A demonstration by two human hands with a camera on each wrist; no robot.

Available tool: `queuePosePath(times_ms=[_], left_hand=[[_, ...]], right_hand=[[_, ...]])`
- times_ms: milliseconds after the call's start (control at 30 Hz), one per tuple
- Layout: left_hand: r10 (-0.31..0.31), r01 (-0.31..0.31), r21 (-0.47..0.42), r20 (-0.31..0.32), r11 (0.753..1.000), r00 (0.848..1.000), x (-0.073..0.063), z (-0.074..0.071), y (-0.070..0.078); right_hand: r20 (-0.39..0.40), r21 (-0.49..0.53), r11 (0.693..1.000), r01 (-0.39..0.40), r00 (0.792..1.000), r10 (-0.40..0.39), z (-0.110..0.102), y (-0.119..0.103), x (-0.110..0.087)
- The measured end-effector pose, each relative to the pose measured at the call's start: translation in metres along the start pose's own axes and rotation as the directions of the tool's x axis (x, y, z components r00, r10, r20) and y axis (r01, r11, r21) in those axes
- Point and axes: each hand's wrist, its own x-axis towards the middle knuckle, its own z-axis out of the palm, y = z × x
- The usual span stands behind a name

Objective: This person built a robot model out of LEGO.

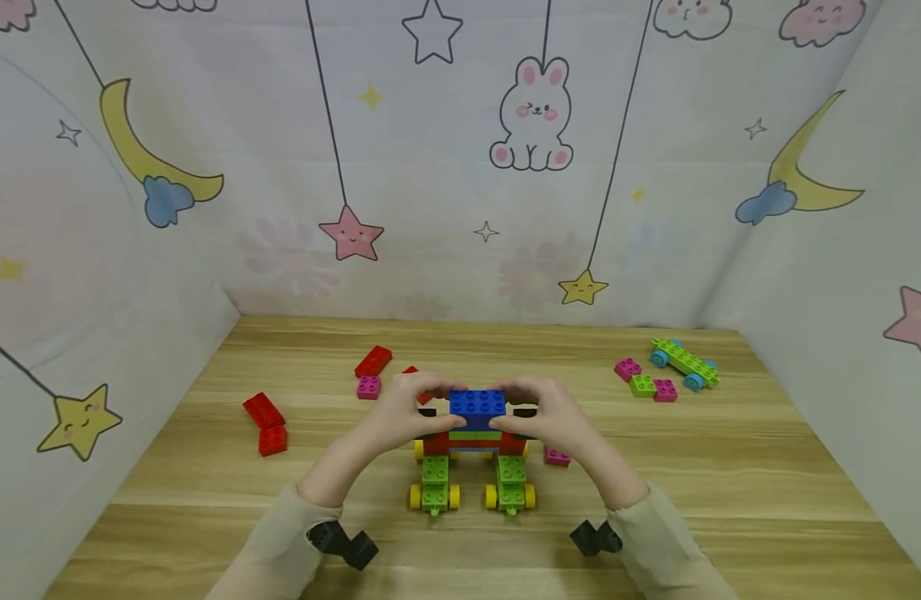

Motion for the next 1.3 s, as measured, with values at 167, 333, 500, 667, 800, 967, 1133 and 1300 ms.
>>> queuePosePath(times_ms=[167, 333, 500, 667, 800, 967, 1133, 1300], left_hand=[[0.0, 0.0, -0.001, 0.0, 1.0, 1.0, 0.0001, -0.0001, 0.0018], [0.012, -0.011, 0.049, -0.002, 0.999, 1.0, -0.0008, -0.0007, 0.0056], [0.036, -0.035, 0.1, -0.003, 0.994, 0.999, -0.0027, -0.0004, 0.0073], [0.064, -0.063, 0.114, -0.009, 0.991, 0.998, -0.0036, 0.0016, 0.0051], [0.07, -0.068, 0.106, -0.014, 0.992, 0.997, -0.0038, 0.002, 0.0052], [0.053, -0.052, 0.088, -0.002, 0.995, 0.999, -0.0041, 0.0027, 0.0057], [0.04, -0.041, 0.066, 0.019, 0.997, 0.999, -0.0036, 0.0034, 0.005], [0.027, -0.028, 0.066, 0.015, 0.997, 1.0, -0.0037, 0.0037, 0.0051]], right_hand=[[-0.003, -0.005, 1.0, -0.002, 1.0, 0.002, 0.0003, -0.0014, -0.001], [0.003, -0.032, 0.999, 0.002, 1.0, -0.002, 0.0001, -0.0037, -0.0011], [0.009, -0.053, 0.998, 0.012, 1.0, -0.012, -0.0002, -0.0061, -0.0007], [0.014, -0.07, 0.997, 0.029, 1.0, -0.028, -0.0002, -0.0074, -0.0013], [0.015, -0.08, 0.996, 0.046, 0.999, -0.045, 0.0004, -0.0082, -0.0008], [0.031, -0.079, 0.994, 0.07, 0.997, -0.068, 0.0029, -0.0072, 0.0017], [0.027, -0.084, 0.993, 0.087, 0.996, -0.085, 0.0054, -0.0056, 0.0027], [0.014, -0.094, 0.992, 0.089, 0.996, -0.088, 0.0064, -0.0048, 0.0029]])
